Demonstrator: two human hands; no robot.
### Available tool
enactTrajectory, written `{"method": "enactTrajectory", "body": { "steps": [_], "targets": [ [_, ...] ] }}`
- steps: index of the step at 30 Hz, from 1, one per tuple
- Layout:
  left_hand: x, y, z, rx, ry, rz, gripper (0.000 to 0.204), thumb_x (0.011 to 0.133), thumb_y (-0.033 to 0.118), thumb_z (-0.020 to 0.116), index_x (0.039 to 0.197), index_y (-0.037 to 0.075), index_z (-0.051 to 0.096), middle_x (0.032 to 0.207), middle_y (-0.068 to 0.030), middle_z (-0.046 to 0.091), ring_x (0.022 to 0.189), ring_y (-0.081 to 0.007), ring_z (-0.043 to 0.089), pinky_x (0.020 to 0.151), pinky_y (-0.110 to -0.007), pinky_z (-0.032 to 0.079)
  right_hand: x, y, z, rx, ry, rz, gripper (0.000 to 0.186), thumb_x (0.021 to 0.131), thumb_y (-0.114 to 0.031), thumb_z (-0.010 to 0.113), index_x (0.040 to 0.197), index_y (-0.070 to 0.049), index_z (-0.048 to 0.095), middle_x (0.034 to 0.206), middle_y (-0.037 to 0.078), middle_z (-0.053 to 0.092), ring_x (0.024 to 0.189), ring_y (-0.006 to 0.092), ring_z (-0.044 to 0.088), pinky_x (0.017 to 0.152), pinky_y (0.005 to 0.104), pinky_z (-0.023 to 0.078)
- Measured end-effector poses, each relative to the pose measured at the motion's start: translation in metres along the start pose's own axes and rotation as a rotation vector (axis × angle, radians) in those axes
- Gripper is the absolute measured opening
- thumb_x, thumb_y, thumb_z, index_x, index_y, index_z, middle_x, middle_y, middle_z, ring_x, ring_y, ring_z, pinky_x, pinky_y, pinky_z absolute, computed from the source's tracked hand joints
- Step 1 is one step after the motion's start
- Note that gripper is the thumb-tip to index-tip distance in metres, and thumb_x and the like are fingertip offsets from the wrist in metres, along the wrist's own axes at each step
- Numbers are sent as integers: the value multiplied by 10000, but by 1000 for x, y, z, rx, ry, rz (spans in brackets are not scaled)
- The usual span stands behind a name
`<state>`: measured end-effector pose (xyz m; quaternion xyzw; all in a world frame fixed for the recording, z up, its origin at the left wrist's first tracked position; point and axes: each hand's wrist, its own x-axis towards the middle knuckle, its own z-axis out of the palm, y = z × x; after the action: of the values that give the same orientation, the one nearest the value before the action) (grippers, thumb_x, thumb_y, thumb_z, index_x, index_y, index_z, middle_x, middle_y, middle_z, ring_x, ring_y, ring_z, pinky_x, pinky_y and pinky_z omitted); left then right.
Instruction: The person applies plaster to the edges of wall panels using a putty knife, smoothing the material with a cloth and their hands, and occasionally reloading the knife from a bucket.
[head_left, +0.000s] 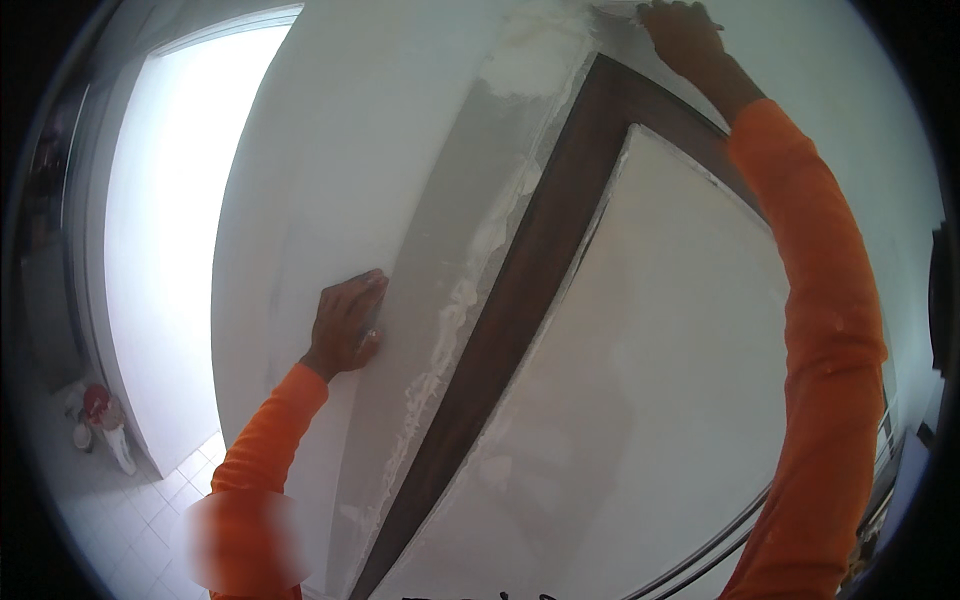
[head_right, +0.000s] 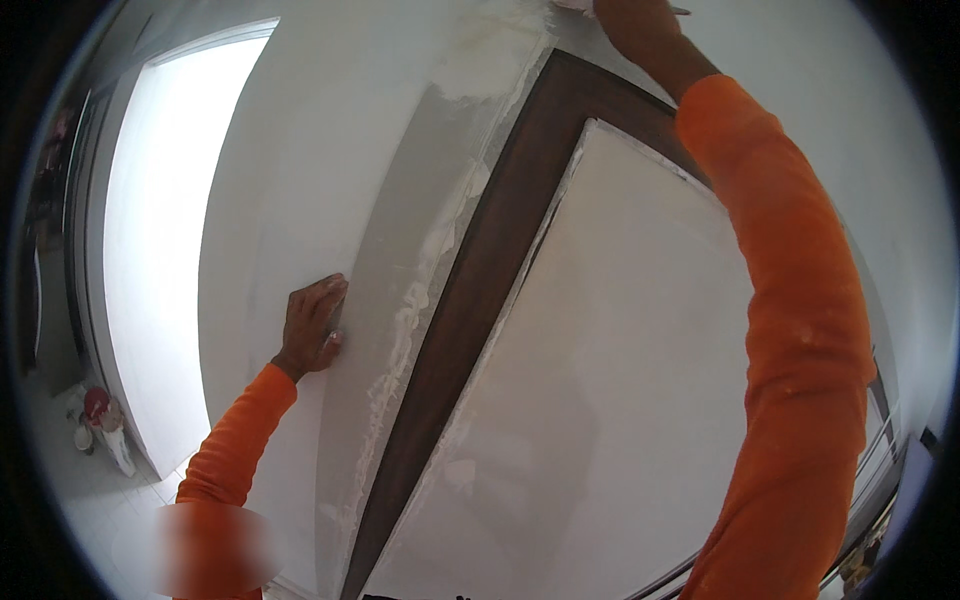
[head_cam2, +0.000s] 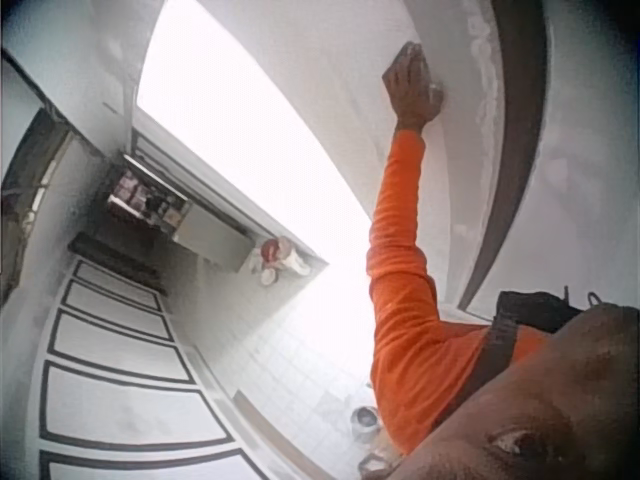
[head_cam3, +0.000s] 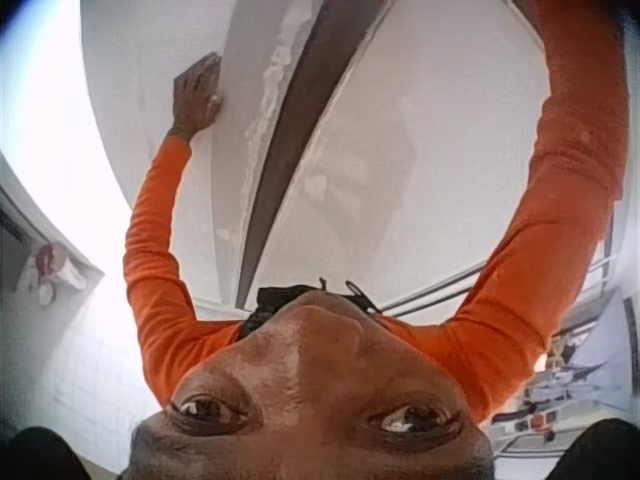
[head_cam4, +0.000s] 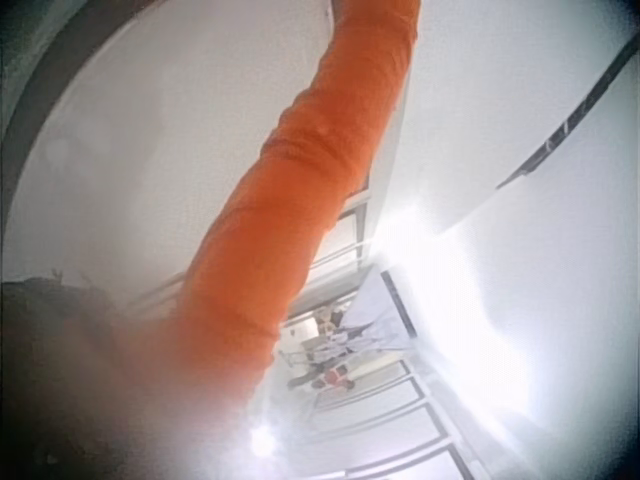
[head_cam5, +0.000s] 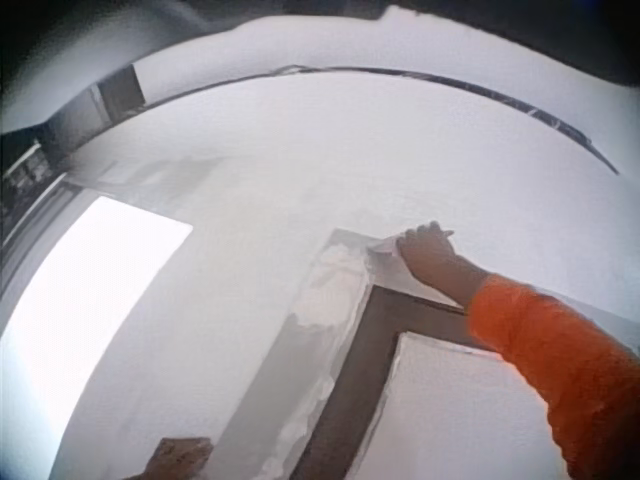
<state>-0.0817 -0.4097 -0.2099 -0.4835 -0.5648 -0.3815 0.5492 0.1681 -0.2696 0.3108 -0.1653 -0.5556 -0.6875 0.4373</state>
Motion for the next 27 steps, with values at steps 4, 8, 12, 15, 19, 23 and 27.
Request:
{"method": "enactTrajectory", "body": {
  "steps": [4,8,12,15,19,23,27],
  "targets": [
    [1,4,5,14,14,9,741,702,196,592,1424,80,476,1439,-110,492,1299,-294,475,1064,-434,347,20,9,-15,337,29,-35,327,884,-157,526,1167,-152,689,1199,111,673,1101,294,627,974,506,451],
    [1,3,7,12,15,16,734,715,212,590,1426,73,472,1442,-115,489,1300,-296,474,1064,-439,346,38,-37,-7,444,139,-174,389,868,-146,532,1226,-134,681,1206,104,689,1142,290,599,948,467,455],
    [0,1,0,46,-39,-11,745,711,207,592,1431,70,461,1448,-115,481,1298,-299,470,1066,-441,345,6,-65,-23,448,147,-364,328,846,-89,547,1125,-96,721,1171,115,695,1131,304,599,964,487,449],
    [-2,-2,-4,17,5,16,759,699,192,603,1435,82,454,1451,-115,477,1307,-299,465,1069,-439,342,-23,-52,-74,403,75,-441,311,841,-56,541,1079,-100,736,1120,120,706,1086,314,620,964,485,449],
    [0,4,2,-15,5,5,765,692,172,610,1435,85,451,1448,-114,478,1308,-302,465,1068,-440,343,4,-17,-67,327,302,-445,329,832,-41,531,1073,-122,739,1066,136,713,1046,332,641,970,460,455],
    [0,6,-2,-11,-5,4,766,689,163,615,1434,85,453,1445,-113,481,1303,-303,469,1068,-445,344,23,-14,-47,554,337,-349,367,804,-20,526,1095,-119,727,1104,135,711,1074,330,634,993,466,449],
    [2,5,-2,-27,17,19,770,684,162,621,1432,87,456,1443,-112,483,1298,-301,473,1067,-445,346,-3,-34,-9,400,218,-355,513,815,7,630,1294,-175,626,1334,63,616,1262,261,557,1056,414,460]
  ]
}}
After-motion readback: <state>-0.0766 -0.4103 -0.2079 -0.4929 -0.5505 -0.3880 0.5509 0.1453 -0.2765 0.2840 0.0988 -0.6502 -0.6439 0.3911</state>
